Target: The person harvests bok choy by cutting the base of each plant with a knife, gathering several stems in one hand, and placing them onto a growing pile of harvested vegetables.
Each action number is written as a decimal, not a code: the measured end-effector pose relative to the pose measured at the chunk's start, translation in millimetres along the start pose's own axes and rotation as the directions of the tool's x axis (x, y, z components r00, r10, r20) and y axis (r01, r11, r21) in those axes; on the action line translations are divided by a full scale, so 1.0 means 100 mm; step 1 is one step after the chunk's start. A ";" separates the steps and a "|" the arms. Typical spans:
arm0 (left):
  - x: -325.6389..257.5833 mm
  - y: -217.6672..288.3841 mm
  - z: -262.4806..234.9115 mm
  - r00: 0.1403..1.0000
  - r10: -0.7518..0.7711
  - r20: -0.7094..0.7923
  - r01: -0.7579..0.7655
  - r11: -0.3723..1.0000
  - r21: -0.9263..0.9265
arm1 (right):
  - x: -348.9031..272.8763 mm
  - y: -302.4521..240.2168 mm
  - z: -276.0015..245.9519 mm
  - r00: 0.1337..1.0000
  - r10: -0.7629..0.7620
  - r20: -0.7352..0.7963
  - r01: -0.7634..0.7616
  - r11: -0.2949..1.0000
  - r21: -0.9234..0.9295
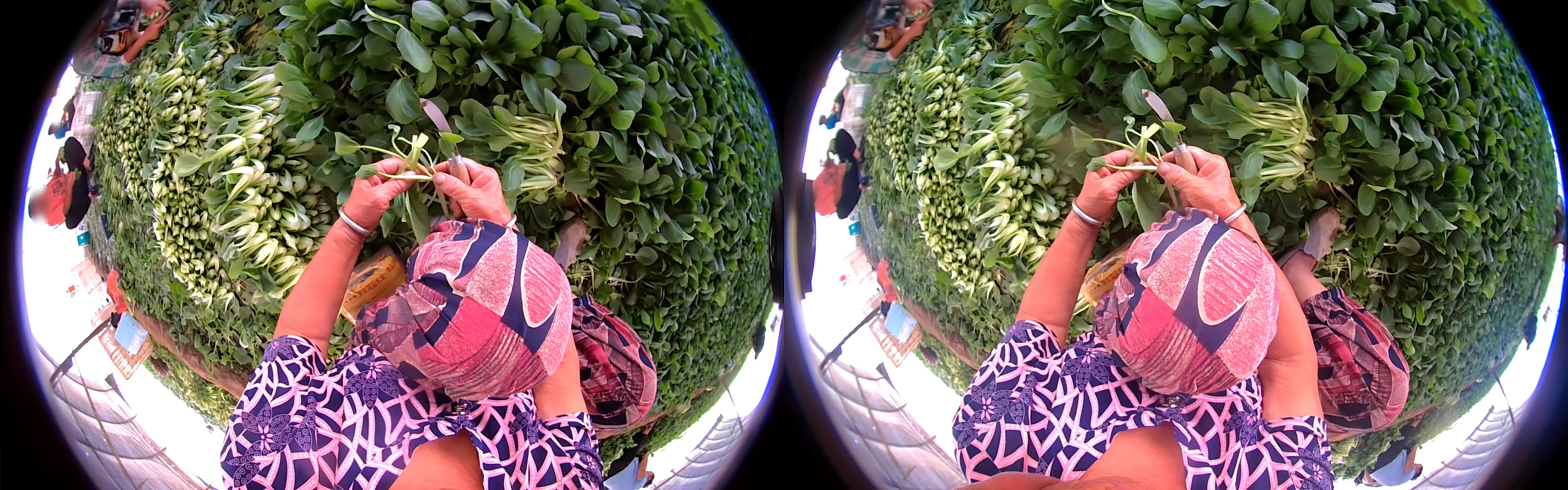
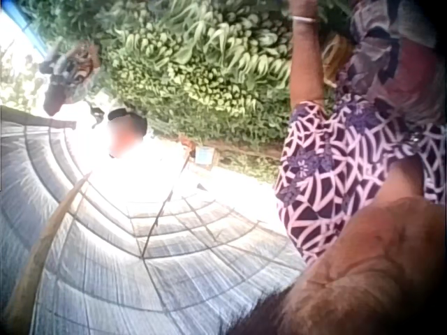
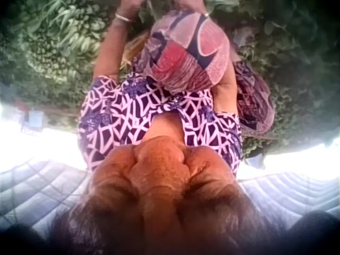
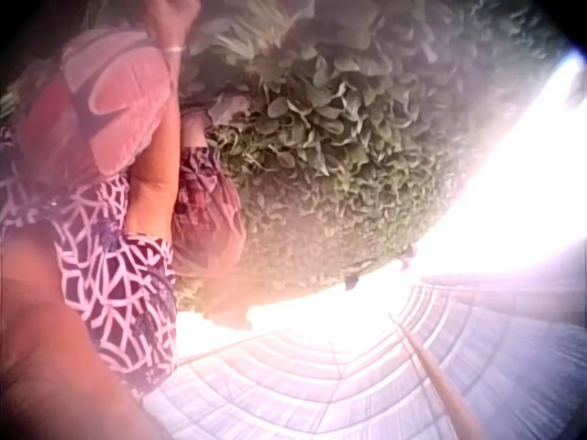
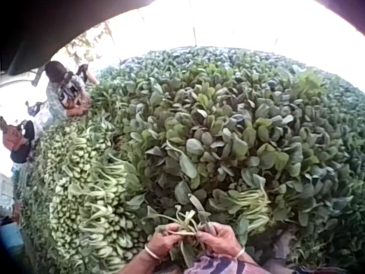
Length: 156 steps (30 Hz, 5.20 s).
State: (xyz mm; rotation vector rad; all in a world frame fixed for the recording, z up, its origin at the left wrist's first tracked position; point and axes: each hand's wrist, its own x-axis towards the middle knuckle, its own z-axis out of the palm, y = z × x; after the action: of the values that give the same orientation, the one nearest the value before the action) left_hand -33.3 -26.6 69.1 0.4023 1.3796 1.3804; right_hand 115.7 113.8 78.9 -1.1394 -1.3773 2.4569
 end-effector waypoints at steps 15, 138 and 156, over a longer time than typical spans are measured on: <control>0.12 -0.18 -0.66 0.563 0.546 -0.620 -0.007 0.753 0.658 | 0.08 0.05 -0.11 0.974 -0.007 -0.226 -0.004 0.999 -0.048; -0.43 0.33 -0.05 0.982 0.141 -0.129 -0.128 0.986 0.104 | 0.20 -0.32 0.16 0.984 0.038 0.173 -0.033 0.999 -0.034; -0.22 -0.08 -0.50 0.852 0.477 -0.216 0.056 0.327 0.943 | 0.11 -0.37 -0.21 0.885 -0.297 -0.358 0.278 0.955 -0.106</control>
State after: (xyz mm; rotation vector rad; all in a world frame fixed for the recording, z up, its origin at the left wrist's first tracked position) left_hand -63.5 -71.7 59.1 1.1153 2.6025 0.7018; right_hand 112.1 155.1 94.4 -1.2277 -1.3804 1.8938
